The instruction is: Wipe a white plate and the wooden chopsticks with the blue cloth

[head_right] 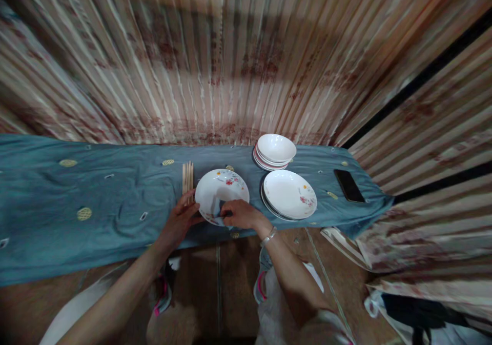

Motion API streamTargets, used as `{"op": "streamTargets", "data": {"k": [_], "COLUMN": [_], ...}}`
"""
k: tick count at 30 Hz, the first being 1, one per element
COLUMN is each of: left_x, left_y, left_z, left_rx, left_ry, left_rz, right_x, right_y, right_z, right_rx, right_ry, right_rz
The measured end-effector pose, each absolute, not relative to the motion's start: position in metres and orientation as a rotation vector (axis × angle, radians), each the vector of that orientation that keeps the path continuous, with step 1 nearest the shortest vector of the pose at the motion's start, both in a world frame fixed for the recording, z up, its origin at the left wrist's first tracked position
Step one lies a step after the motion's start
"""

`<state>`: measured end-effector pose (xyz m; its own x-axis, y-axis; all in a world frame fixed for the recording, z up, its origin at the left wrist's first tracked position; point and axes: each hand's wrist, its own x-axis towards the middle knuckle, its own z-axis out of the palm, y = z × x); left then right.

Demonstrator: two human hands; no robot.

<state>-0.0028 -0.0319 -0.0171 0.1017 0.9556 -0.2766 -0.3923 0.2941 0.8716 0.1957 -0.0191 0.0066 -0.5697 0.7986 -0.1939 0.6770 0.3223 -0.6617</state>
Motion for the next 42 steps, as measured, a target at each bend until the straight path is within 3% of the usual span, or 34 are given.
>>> {"op": "streamTargets", "data": {"k": [7,13,23,34,42], "left_x": [0.000,0.003,0.004,0.005,0.003], "left_y": [-0.030,-0.029,-0.030,-0.030,-0.028], "left_z": [-0.013,-0.009,-0.007,-0.006,-0.010], "left_rx": [0.789,0.794,0.771,0.775,0.759], "left_ry": [1.031,1.028,1.019,1.002,1.001], "left_rz": [1.121,1.122,1.116,1.118,1.133], "right_x": [0.204,0.204,0.198,0.164,0.161], "right_y": [-0.020,-0.007,0.019,0.019,0.001], "right_z": [0.009,-0.007,-0.040,-0.030,-0.016], "right_rx": [-1.868,-1.856,-1.507,-1.357,-0.999], "right_ry": [-2.605,-2.455,-2.100,-2.106,-2.039], "right_rz": [0.409,0.019,0.215,0.404,0.822]}}
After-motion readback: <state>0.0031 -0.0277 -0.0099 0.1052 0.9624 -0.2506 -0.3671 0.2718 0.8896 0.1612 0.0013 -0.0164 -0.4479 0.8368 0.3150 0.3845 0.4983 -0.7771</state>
